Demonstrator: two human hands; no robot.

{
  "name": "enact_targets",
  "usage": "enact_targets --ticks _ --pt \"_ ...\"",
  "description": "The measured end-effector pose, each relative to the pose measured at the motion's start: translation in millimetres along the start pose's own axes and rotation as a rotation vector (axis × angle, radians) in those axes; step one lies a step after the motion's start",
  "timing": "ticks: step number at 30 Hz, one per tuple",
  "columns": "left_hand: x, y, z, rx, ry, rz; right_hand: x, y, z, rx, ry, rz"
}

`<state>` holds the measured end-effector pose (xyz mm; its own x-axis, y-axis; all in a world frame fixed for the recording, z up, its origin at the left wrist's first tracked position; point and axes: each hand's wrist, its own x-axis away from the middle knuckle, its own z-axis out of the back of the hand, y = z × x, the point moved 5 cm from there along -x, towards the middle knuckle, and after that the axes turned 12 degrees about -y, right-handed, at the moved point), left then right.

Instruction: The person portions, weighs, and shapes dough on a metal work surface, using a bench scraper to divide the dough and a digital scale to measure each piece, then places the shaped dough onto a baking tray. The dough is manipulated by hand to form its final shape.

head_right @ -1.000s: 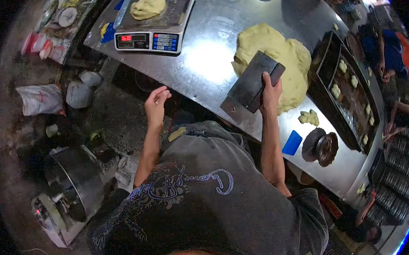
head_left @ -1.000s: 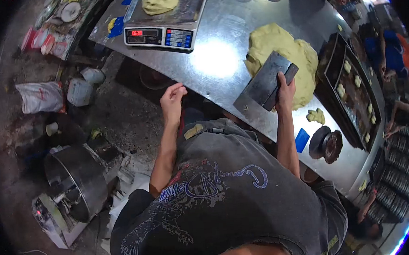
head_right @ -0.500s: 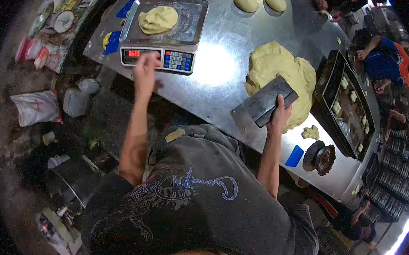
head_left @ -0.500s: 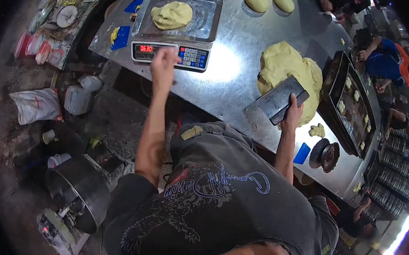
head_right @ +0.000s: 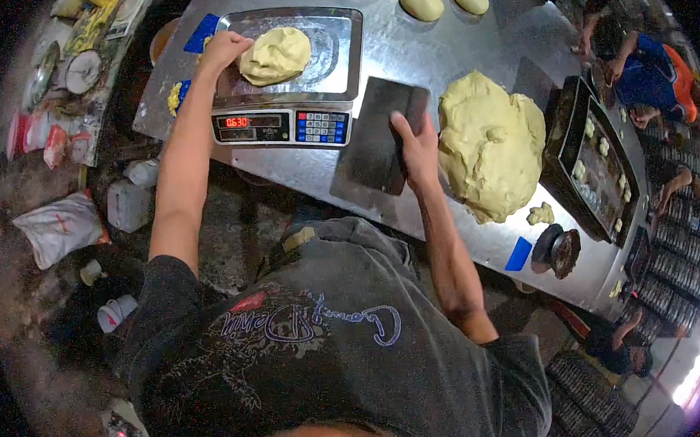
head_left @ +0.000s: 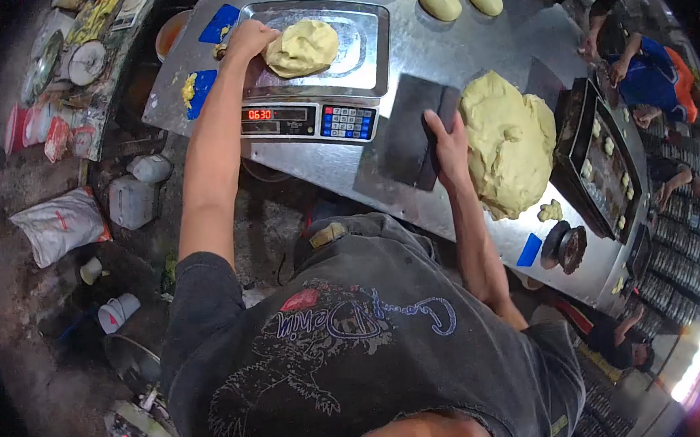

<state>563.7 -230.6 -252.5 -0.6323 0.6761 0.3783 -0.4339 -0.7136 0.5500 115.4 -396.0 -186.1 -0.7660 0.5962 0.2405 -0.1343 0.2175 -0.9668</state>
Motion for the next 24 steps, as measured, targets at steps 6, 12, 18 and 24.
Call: enact_targets --ticks 6,12,18,24 --pt "100.9 60.4 46.4 0.339 0.225 -0.334 -124.3 -61.1 -108.9 -0.037 -0.143 0.241" --pt "138.1 90.5 67.8 0.441 0.364 -0.430 -117.0 -42.9 -225.4 0.261 -0.281 0.193" --pt "184.1 164.1 127.6 0.738 0.736 -0.796 -30.3 -11.1 -142.1 0.343 -0.617 0.007" --pt "138.4 233.2 16.4 0.821 0.497 -0.848 68.5 35.4 67.7 0.239 0.031 -0.147"
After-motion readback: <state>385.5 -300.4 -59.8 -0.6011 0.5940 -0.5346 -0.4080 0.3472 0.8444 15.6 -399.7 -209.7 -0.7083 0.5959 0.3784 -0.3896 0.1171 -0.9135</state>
